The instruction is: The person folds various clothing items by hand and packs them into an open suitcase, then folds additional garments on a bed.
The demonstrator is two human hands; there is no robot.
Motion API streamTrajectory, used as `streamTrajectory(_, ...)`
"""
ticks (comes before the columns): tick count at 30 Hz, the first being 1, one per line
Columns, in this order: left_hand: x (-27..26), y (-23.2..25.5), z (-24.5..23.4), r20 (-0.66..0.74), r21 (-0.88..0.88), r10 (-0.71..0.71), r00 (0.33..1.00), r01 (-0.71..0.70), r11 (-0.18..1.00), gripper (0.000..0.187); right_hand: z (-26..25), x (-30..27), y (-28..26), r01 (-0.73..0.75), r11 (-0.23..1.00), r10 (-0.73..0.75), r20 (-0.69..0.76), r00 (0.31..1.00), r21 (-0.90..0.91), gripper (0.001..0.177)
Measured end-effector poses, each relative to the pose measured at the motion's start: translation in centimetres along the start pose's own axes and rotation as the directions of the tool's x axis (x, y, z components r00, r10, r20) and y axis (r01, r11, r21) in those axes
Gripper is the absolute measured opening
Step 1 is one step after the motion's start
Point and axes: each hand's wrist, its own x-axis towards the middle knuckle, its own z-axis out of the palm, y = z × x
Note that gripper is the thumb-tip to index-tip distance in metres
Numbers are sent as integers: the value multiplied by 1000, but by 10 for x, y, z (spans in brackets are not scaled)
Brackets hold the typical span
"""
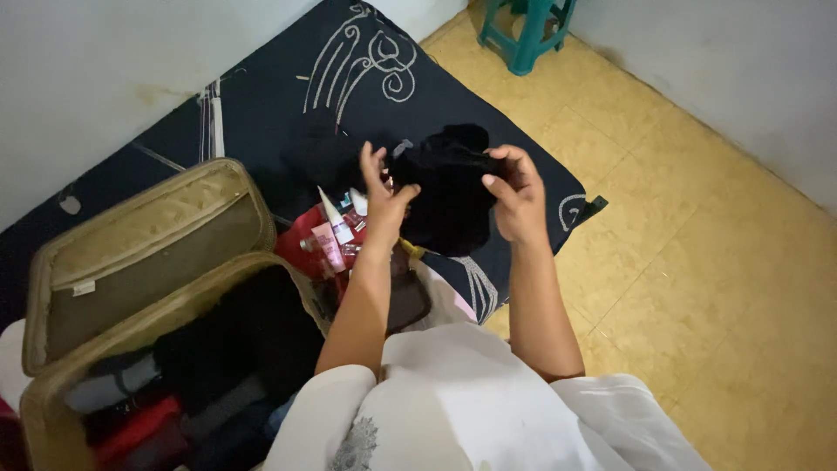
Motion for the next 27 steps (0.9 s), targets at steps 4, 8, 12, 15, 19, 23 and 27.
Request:
streamTrajectory(4,10,-5,-14,224,-42,-245,943,261,964,48,-8,4,-11,8,999,-9,-22,1000,-42,51)
streamTrajectory(8,19,7,-13,172,-154,-89,981,116,981,48,-9,9,-24,-62,987,55,-52,997,-149,63)
streamTrajectory(12,29,40,-7,189,-46,-64,980,74,996,33,-18,17,-17,-153,950,130,-100,986,-272,40)
streamTrajectory(15,30,56,-1,205,132,-20,979,-7,991,32,-20,14,-5,-128,926,72,-167,983,-356,38)
streamTrajectory(19,29,59,-2,300,318,83,950,-182,931,48,-21,18,-2,-156,747,-2,-236,972,-647,26)
streamTrajectory(23,27,57,1,303,430,-136,943,-8,903,43,-13,31,-8,-251,908,152,-295,943,-336,29)
streamTrajectory(27,39,67,2,383,423,-11,923,-165,891,57,2,51,-29,7,942,-50,-117,992,-336,41)
